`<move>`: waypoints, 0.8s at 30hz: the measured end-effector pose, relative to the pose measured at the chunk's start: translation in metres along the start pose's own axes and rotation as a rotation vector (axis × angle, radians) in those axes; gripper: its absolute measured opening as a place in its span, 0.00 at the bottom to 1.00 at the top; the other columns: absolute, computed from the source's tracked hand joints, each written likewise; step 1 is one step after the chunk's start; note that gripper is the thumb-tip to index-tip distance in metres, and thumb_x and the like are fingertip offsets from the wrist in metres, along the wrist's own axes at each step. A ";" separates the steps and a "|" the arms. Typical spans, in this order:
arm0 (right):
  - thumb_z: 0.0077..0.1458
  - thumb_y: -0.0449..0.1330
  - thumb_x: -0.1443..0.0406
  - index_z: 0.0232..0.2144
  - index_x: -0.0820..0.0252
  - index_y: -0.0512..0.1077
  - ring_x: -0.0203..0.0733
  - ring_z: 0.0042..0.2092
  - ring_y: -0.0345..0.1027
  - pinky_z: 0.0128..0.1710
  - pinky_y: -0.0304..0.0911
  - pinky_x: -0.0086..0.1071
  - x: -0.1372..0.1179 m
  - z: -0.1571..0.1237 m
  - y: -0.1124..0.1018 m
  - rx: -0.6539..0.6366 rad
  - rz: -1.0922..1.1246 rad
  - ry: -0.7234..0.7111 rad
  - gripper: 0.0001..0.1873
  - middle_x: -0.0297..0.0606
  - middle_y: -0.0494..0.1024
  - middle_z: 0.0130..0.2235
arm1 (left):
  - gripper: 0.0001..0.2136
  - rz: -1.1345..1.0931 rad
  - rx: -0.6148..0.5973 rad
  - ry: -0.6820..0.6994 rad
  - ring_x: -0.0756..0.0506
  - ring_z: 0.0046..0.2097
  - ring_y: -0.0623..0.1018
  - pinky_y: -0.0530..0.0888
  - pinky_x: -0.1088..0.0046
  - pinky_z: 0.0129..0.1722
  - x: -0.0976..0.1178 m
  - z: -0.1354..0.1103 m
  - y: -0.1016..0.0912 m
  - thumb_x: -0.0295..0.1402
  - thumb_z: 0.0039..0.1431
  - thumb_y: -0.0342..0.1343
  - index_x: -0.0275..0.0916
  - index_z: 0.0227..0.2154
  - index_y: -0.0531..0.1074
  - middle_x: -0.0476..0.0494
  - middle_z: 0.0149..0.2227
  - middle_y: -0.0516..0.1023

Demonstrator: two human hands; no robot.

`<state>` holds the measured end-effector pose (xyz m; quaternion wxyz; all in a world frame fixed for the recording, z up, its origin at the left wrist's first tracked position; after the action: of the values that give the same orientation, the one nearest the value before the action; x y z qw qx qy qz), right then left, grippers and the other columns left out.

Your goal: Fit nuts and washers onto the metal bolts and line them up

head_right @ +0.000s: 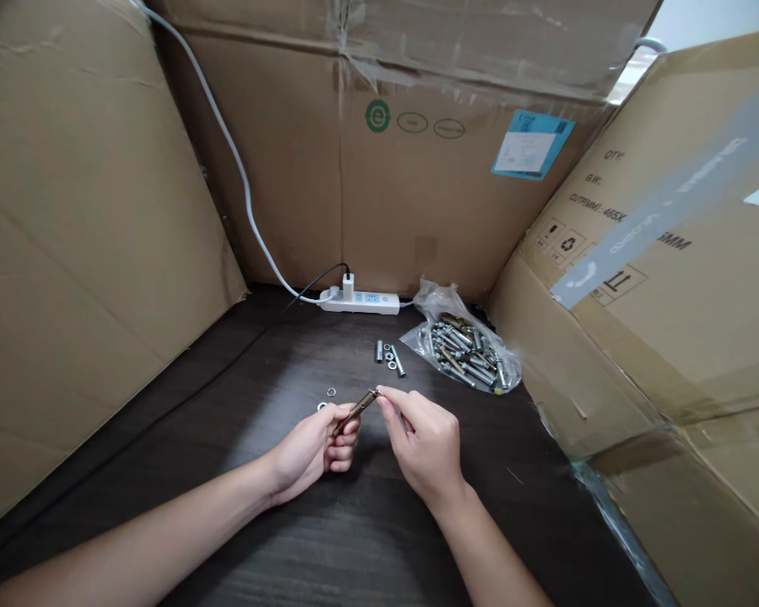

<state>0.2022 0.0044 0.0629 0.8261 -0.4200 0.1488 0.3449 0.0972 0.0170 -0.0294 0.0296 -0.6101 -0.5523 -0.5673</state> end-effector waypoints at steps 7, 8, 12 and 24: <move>0.57 0.57 0.67 0.41 0.59 0.76 0.33 0.22 0.59 0.24 0.57 0.28 0.000 -0.002 -0.001 0.025 0.019 -0.007 0.11 0.34 0.71 0.24 | 0.12 0.011 -0.055 0.034 0.55 0.21 0.47 0.50 0.78 0.21 0.002 0.001 0.003 0.35 0.60 0.40 0.37 0.22 0.54 0.55 0.22 0.50; 0.57 0.57 0.67 0.42 0.59 0.76 0.33 0.22 0.58 0.24 0.56 0.28 -0.001 -0.002 -0.001 0.019 0.014 -0.019 0.11 0.33 0.70 0.23 | 0.12 0.013 -0.057 0.038 0.55 0.21 0.47 0.49 0.78 0.21 0.003 0.001 0.003 0.35 0.60 0.40 0.37 0.22 0.54 0.55 0.22 0.50; 0.56 0.58 0.68 0.41 0.59 0.76 0.32 0.21 0.57 0.23 0.55 0.28 -0.006 -0.002 0.001 0.007 0.002 -0.055 0.11 0.31 0.68 0.21 | 0.13 0.026 -0.046 0.034 0.55 0.21 0.47 0.48 0.78 0.21 0.003 0.000 0.002 0.37 0.60 0.41 0.37 0.23 0.56 0.55 0.22 0.51; 0.56 0.58 0.68 0.40 0.61 0.76 0.32 0.21 0.57 0.23 0.55 0.28 -0.008 -0.002 0.003 -0.030 0.005 -0.087 0.10 0.32 0.69 0.22 | 0.13 0.072 -0.030 0.036 0.56 0.19 0.45 0.45 0.76 0.21 0.004 -0.001 0.002 0.38 0.61 0.41 0.36 0.27 0.63 0.57 0.19 0.48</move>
<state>0.1946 -0.0001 0.0644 0.8247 -0.4166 0.1087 0.3668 0.0971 0.0177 -0.0251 0.0507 -0.6199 -0.5205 -0.5850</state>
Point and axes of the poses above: each hand's wrist, its own z-axis towards the middle knuckle, its own y-axis out of the palm, x = y × z, the point moved 9 cm from there along z, towards the middle knuckle
